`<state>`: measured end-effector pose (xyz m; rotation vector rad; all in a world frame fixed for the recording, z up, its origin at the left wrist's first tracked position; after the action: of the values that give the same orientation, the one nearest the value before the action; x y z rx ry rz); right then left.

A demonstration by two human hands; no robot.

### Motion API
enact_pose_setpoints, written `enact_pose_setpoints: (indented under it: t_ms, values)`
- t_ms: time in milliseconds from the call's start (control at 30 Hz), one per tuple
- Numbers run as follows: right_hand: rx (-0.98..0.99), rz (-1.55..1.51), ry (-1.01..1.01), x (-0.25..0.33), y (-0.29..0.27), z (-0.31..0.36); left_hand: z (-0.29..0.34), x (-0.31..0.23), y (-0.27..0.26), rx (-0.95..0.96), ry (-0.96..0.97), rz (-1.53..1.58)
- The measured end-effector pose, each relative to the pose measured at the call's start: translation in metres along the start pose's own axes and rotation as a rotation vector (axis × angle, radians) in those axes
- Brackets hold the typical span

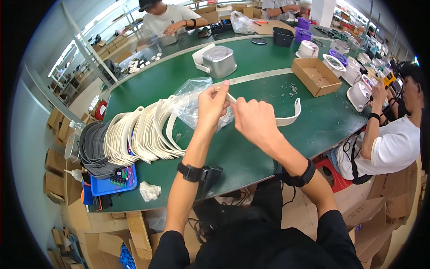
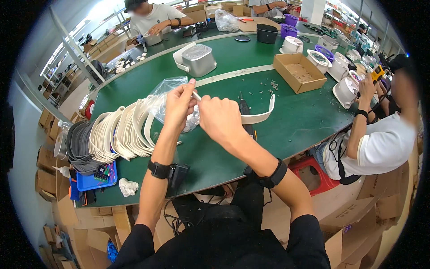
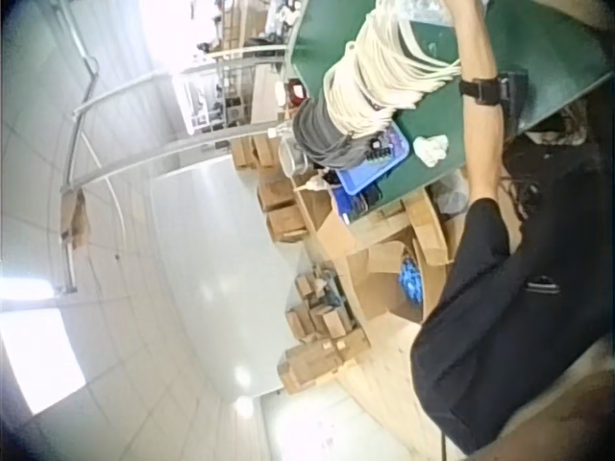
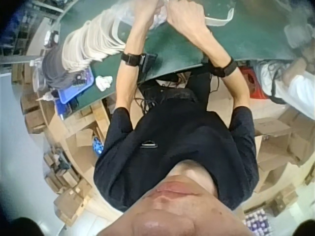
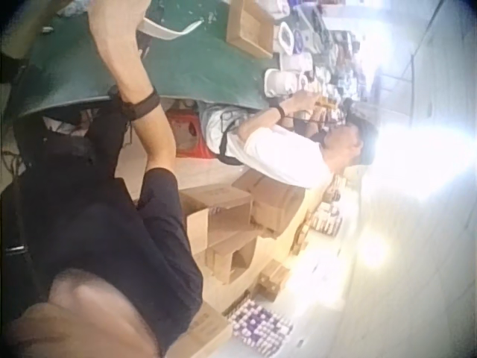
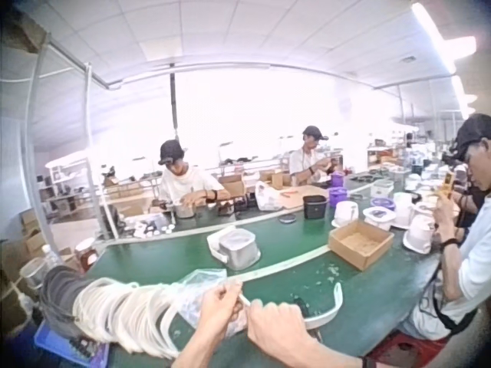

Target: The person assembles small electronic devices on a green workbench. They use a power screwdriver to secure circuit boards into white and purple plastic housings, then attach fan grilles and other components. The person handles multiple units sequentially, retrieving parts from nearby boxes and organizing them on the table.

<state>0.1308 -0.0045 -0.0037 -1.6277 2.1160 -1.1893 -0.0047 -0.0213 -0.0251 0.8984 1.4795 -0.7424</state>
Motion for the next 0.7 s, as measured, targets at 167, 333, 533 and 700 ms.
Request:
enact_pose_setpoints:
  t_ms: [167, 333, 533, 700]
  values:
    - [0.102, -0.384, 0.19, -0.019, 0.014, -0.013, -0.005, 0.024, -0.025, 0.189, -0.077, 0.296]
    - [0.103, -0.345, 0.213, -0.025, 0.001, -0.01, -0.007, 0.014, -0.016, 0.279, -0.009, 0.199]
    - [0.027, -0.247, 0.105, -0.032, -0.065, 0.001, -0.066, -0.02, -0.111, -0.057, 0.196, -0.41]
    - [0.044, -0.407, 0.046, -0.015, -0.086, 0.013, -0.161, 0.013, -0.185, 0.17, -0.081, -1.098]
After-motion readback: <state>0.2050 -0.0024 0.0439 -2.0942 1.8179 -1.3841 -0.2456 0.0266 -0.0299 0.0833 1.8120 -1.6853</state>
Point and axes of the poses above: each hand's wrist, its own z-axis away from the middle knuckle, its own y-axis out of the palm, x = y × z, the point moved 4 cm from there along -z, towards the middle knuckle, and after that the axes turned 13 degrees about -z, right-handed, at the moved point
